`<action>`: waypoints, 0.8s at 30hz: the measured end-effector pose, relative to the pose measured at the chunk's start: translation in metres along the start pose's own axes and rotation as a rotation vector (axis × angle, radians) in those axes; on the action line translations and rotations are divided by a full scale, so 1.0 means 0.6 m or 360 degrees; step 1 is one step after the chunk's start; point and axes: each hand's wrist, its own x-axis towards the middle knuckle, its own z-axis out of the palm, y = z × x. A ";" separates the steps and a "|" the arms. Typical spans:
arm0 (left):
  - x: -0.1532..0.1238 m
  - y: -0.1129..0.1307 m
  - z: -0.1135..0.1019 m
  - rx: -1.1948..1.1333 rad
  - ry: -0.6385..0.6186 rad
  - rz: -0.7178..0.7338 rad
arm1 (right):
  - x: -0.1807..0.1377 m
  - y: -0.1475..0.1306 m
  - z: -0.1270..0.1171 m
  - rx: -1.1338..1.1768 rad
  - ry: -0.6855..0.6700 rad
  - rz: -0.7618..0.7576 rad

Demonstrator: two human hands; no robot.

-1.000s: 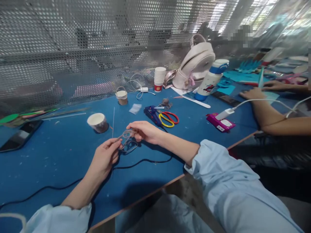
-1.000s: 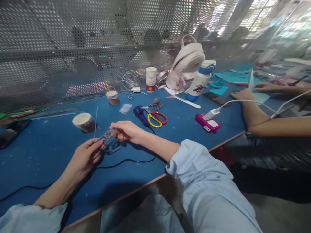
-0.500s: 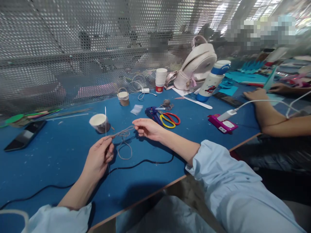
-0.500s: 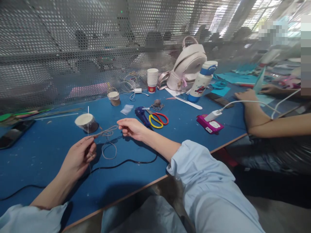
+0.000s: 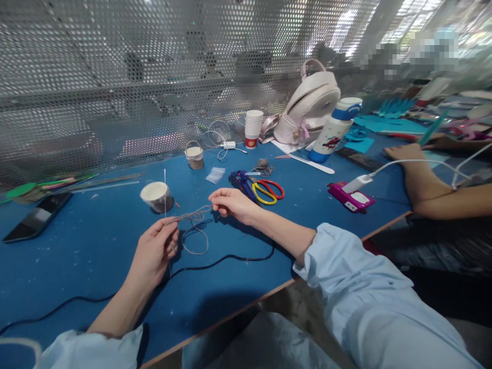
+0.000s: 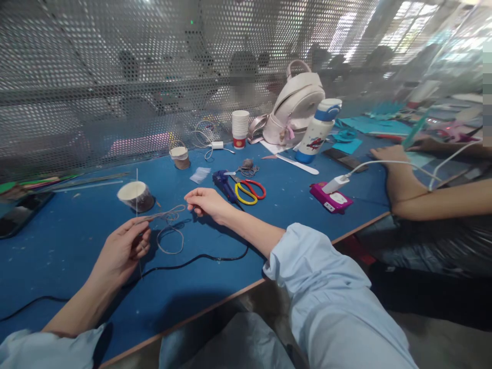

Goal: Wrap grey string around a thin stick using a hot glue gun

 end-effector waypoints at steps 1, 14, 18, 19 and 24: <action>0.000 0.000 0.000 -0.0001 0.0000 0.0001 | -0.002 0.000 -0.001 -0.0091 0.0015 -0.0038; -0.006 0.001 0.008 0.0109 -0.0157 -0.0083 | -0.034 0.020 0.037 -0.1015 -0.0450 -0.0630; -0.011 0.006 0.010 0.0040 -0.0067 0.0087 | -0.027 0.024 0.039 -0.0625 -0.0377 -0.0417; -0.011 0.007 0.009 0.0030 -0.0019 0.0133 | -0.024 0.022 0.037 -0.0473 -0.0341 -0.0336; -0.007 -0.001 0.006 0.0217 0.0039 0.0146 | -0.018 0.012 0.031 0.0035 -0.0301 -0.0108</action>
